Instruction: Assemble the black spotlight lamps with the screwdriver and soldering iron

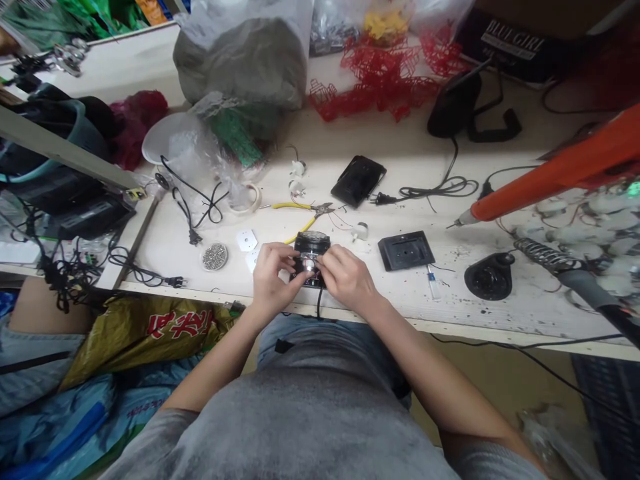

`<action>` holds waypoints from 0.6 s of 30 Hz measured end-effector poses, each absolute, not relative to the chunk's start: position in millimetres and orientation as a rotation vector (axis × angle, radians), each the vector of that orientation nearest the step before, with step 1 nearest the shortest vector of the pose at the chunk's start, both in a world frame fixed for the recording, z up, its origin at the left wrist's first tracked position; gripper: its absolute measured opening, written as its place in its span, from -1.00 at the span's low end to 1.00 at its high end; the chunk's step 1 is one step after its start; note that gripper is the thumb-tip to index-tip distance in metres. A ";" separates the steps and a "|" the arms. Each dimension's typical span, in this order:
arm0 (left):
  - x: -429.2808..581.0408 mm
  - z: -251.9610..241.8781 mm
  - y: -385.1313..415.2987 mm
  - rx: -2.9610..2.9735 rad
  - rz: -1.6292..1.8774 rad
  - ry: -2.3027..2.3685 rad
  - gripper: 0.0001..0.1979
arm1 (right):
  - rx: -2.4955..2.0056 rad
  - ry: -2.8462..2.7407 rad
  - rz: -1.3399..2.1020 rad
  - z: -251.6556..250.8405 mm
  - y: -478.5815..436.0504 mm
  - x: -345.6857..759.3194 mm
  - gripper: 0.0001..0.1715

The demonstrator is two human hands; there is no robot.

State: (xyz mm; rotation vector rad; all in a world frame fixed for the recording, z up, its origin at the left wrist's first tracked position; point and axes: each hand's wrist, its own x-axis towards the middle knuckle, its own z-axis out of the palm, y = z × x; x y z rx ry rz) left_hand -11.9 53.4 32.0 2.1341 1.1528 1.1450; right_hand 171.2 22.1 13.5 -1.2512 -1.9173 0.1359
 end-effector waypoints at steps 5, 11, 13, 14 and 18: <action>-15.6 33.3 58.2 2.146 0.963 1.265 -0.49 | -1.242 -1.907 0.127 13.3 24.8 169.1 -0.84; -17.6 37.5 62.7 2.067 0.848 1.227 -0.58 | -1.256 -1.890 0.179 13.9 24.8 167.8 -0.84; -19.1 42.3 66.9 2.073 0.762 1.220 -0.58 | -1.257 -1.893 0.215 15.3 24.6 166.7 -0.84; -19.8 45.2 69.4 2.073 0.702 1.219 -0.59 | -1.259 -1.904 0.227 16.0 24.4 166.2 -0.84; -21.6 56.1 79.5 2.068 0.481 1.223 -0.60 | -1.270 -1.975 0.229 18.0 23.5 166.4 -0.80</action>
